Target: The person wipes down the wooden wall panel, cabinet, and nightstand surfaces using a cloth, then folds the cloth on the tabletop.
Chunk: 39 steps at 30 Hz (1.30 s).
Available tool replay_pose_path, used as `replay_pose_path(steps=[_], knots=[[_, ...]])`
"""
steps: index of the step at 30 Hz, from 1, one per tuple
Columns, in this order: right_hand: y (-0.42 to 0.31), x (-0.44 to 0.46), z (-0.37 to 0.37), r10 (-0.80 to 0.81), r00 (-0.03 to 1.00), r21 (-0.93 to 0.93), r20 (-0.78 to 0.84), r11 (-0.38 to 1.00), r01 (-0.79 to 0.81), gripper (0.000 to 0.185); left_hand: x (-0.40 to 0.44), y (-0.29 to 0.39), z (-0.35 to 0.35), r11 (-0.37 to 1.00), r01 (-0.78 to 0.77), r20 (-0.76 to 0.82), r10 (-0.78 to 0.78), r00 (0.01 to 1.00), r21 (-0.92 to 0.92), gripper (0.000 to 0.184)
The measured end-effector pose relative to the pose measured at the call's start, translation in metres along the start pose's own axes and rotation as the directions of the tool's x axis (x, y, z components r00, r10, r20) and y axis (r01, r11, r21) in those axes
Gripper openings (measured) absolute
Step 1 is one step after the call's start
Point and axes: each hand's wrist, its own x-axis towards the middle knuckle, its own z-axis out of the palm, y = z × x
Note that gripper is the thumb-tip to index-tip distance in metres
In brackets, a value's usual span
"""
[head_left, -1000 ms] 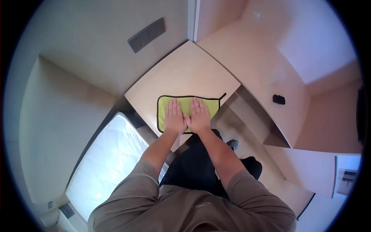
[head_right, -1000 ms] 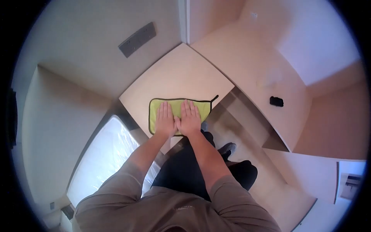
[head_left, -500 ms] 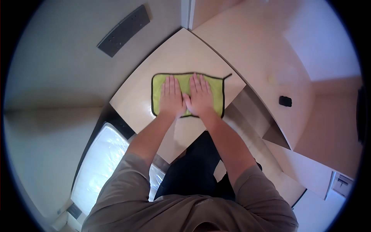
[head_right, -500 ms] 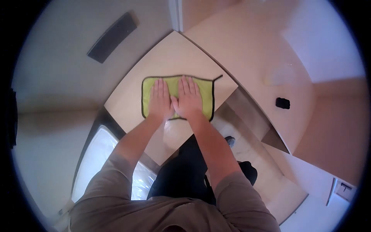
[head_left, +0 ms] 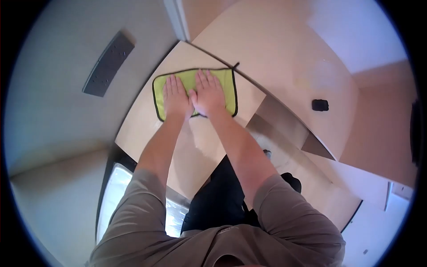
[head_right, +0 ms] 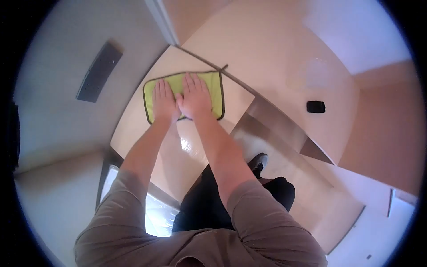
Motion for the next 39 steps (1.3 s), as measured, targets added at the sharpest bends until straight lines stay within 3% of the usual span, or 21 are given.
replay_pose_path(steps=[5,12,15,16,17,18,20,21,22,24,25,26,28,29,30,31,32,34,36,38,39], knots=[[-0.014,-0.08,-0.026,0.066,0.996,0.037,0.067,0.997,-0.068,0.072,-0.081,0.01,-0.022,0.992,-0.067,0.075,0.075,0.994,-0.105,0.074],[-0.015,-0.173,-0.033,-0.08,0.985,0.217,0.151,0.975,0.046,0.077,-0.183,-0.005,-0.013,0.975,-0.148,0.119,0.169,0.978,-0.165,0.084],[0.021,-0.185,-0.036,0.064,0.996,0.491,-0.065,0.871,-0.024,0.08,-0.172,-0.028,-0.015,0.926,-0.12,-0.05,0.11,0.993,-0.358,0.079],[0.026,-0.197,-0.05,0.383,0.921,0.447,-0.071,0.837,-0.314,0.077,-0.164,-0.036,-0.016,0.903,-0.092,-0.098,0.056,0.994,-0.42,0.073],[0.034,-0.211,-0.061,0.668,0.739,0.403,-0.09,0.702,-0.587,0.073,-0.15,-0.05,0.012,0.959,-0.074,-0.33,-0.021,0.944,-0.273,0.061],[0.043,-0.222,-0.061,0.691,0.717,0.398,-0.095,0.686,-0.609,0.073,-0.145,-0.048,-0.01,0.959,0.069,-0.135,-0.109,0.985,-0.276,0.06],[0.065,-0.22,-0.044,0.491,0.683,0.582,0.541,0.367,-0.725,0.066,-0.132,-0.034,-0.045,0.946,0.24,0.094,-0.224,0.97,-0.217,0.056],[0.067,-0.222,-0.03,0.544,0.697,0.627,0.468,0.351,-0.695,0.061,-0.127,-0.034,-0.05,0.943,0.275,0.117,-0.257,0.959,-0.188,0.052],[0.06,-0.227,-0.011,0.589,0.711,0.674,0.384,0.346,-0.652,0.056,-0.109,-0.059,-0.015,0.95,0.154,0.11,-0.128,0.986,-0.273,0.048],[0.05,-0.232,0.002,0.457,0.826,0.672,0.33,0.5,-0.546,0.041,-0.091,-0.082,0.014,0.946,-0.083,0.074,0.111,0.991,-0.312,0.04],[0.048,-0.228,0.017,0.33,0.828,0.621,0.453,0.55,-0.559,0.033,-0.093,-0.078,0.016,0.901,0.027,0.12,0.028,0.992,-0.433,0.041],[0.042,-0.23,0.005,0.275,0.825,0.564,0.493,0.621,-0.545,0.03,-0.089,-0.079,0.029,0.966,0.137,0.109,-0.115,0.987,-0.219,0.039],[0.032,-0.23,0.017,0.481,0.779,0.645,0.403,0.455,-0.614,0.021,-0.084,-0.071,0.023,0.991,0.125,0.153,-0.117,0.981,-0.038,0.044],[0.037,-0.228,0.008,0.377,0.825,0.687,0.42,0.461,-0.561,0.023,-0.081,-0.059,0.011,0.994,0.064,0.24,-0.084,0.967,0.09,0.04],[0.045,-0.224,-0.004,0.234,0.906,0.722,0.354,0.547,-0.423,0.029,-0.086,-0.046,-0.002,0.992,0.032,0.162,-0.052,0.985,0.125,0.038],[0.052,-0.216,-0.009,0.215,0.898,0.767,0.383,0.468,-0.439,0.034,-0.078,-0.042,-0.004,0.987,-0.01,0.173,-0.018,0.985,0.16,0.033],[0.051,-0.211,-0.013,0.177,0.885,0.8,0.43,0.38,-0.464,0.039,-0.091,-0.029,-0.029,0.977,-0.184,0.143,0.168,0.975,0.104,0.027],[0.062,-0.225,-0.051,0.305,0.884,0.877,0.354,0.22,-0.427,0.046,-0.116,0.039,-0.095,0.979,-0.109,0.263,0.153,0.953,-0.174,0.026],[0.092,-0.243,-0.085,0.308,0.914,0.88,0.264,0.312,-0.359,0.048,-0.108,0.06,-0.092,0.911,-0.144,0.286,0.267,0.92,-0.386,0.026],[0.123,-0.234,-0.015,0.27,0.923,0.758,0.275,0.53,-0.381,0.05,-0.133,0.162,-0.18,0.893,-0.033,0.477,0.271,0.836,-0.45,0.029],[0.137,-0.257,-0.063,0.373,0.851,0.746,0.37,0.427,-0.512,0.051,-0.127,0.175,-0.167,0.865,-0.074,0.493,0.351,0.796,-0.496,0.031]])
